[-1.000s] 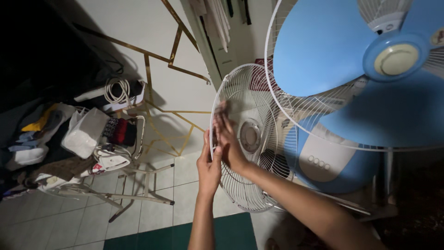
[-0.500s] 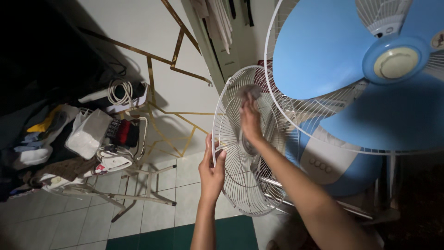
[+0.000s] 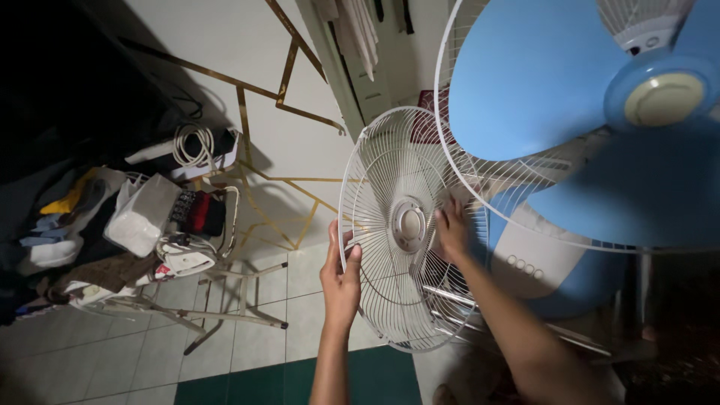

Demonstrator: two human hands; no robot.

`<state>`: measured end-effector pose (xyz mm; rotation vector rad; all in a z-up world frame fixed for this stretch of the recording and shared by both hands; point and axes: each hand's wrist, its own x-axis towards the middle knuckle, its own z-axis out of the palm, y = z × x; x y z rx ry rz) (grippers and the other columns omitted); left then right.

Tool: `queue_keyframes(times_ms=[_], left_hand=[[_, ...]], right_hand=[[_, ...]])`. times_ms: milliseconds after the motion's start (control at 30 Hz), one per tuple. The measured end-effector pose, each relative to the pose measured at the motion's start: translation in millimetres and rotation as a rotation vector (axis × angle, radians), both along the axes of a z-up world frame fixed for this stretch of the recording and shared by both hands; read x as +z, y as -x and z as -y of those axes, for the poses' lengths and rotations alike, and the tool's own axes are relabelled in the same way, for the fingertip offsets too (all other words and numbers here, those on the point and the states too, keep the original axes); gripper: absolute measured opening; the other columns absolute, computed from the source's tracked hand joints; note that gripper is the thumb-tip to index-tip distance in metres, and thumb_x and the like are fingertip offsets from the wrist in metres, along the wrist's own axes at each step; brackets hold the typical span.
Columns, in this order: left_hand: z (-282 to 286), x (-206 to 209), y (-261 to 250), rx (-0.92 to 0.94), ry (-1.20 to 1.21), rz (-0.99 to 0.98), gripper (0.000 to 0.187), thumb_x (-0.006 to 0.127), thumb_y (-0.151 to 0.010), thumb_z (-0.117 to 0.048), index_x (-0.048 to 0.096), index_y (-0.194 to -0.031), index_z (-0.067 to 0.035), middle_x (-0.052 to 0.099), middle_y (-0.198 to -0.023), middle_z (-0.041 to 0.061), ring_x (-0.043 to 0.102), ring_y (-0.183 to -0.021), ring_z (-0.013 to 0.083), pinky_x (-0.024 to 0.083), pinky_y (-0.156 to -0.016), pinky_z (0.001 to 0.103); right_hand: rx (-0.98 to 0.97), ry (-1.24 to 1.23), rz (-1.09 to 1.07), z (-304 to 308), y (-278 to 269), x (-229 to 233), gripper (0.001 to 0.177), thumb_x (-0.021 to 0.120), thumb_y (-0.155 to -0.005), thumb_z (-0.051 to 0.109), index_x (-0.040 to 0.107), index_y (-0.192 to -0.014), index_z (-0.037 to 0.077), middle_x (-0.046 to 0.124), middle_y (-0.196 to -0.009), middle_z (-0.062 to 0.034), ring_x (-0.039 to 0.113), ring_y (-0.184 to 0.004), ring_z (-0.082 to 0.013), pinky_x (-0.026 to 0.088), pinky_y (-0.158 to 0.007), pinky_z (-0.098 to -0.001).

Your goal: The person attaches the fan blades to the motor hub, secures them with a nut, and then wipes the front metal grille with a cloth. The person handles the fan blades, the central nut, and the front grille.

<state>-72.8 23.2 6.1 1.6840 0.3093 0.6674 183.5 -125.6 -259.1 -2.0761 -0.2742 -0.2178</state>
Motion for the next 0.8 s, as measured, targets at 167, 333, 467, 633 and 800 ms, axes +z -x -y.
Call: queue_keyframes(times_ms=[167,333,467,633,800], left_hand=[[1,5,-5,0.010,-0.004,-0.041,0.068,0.060,-0.098,-0.031,0.037,-0.158,-0.010,0.064,-0.137,0.019,0.060,-0.127,0.0246,0.043,-0.110,0.038],[-1,8,-7,-0.025,0.066,-0.011,0.068,0.060,-0.099,-0.032,0.037,-0.158,-0.007,0.060,-0.144,0.019,0.054,-0.135,0.0259,0.037,-0.114,0.039],[-1,8,-8,-0.013,0.024,-0.025,0.068,0.058,-0.099,-0.032,0.035,-0.158,-0.005,0.051,-0.154,0.020,0.047,-0.144,0.0273,0.034,-0.117,0.040],[-1,8,-10,-0.070,-0.006,0.011,0.065,0.057,-0.101,-0.029,0.036,-0.157,-0.002,0.041,-0.163,0.020,0.037,-0.152,0.0279,0.028,-0.120,0.040],[-7,10,-11,-0.117,0.006,0.034,0.065,0.059,-0.101,-0.025,0.035,-0.158,-0.003,0.043,-0.163,0.019,0.042,-0.149,0.0263,0.032,-0.120,0.038]], right_hand=[[0.106,0.112,0.248,27,46,-32,0.076,0.069,-0.092,0.045,0.042,-0.148,0.001,0.037,-0.158,-0.0260,0.040,-0.143,-0.0449,0.037,-0.114,-0.0426],[0.112,0.183,0.042,61,43,-35,0.041,0.061,-0.101,0.027,0.067,-0.138,0.012,0.069,-0.137,-0.0183,0.067,-0.117,-0.0317,0.051,-0.103,-0.0344],[-0.101,-0.183,-0.384,40,0,-6,0.040,0.068,-0.101,0.037,0.075,-0.131,0.011,0.080,-0.110,-0.0146,0.069,-0.091,-0.0210,0.053,-0.084,-0.0326],[-0.065,-0.898,-0.298,-46,-64,82,0.044,0.073,-0.096,0.030,0.070,-0.129,0.003,0.073,-0.105,-0.0113,0.069,-0.089,-0.0204,0.055,-0.078,-0.0349],[-0.083,-1.187,-0.384,-117,-76,190,0.035,0.069,-0.102,0.016,0.067,-0.132,-0.002,0.067,-0.125,-0.0234,0.062,-0.107,-0.0321,0.048,-0.093,-0.0428]])
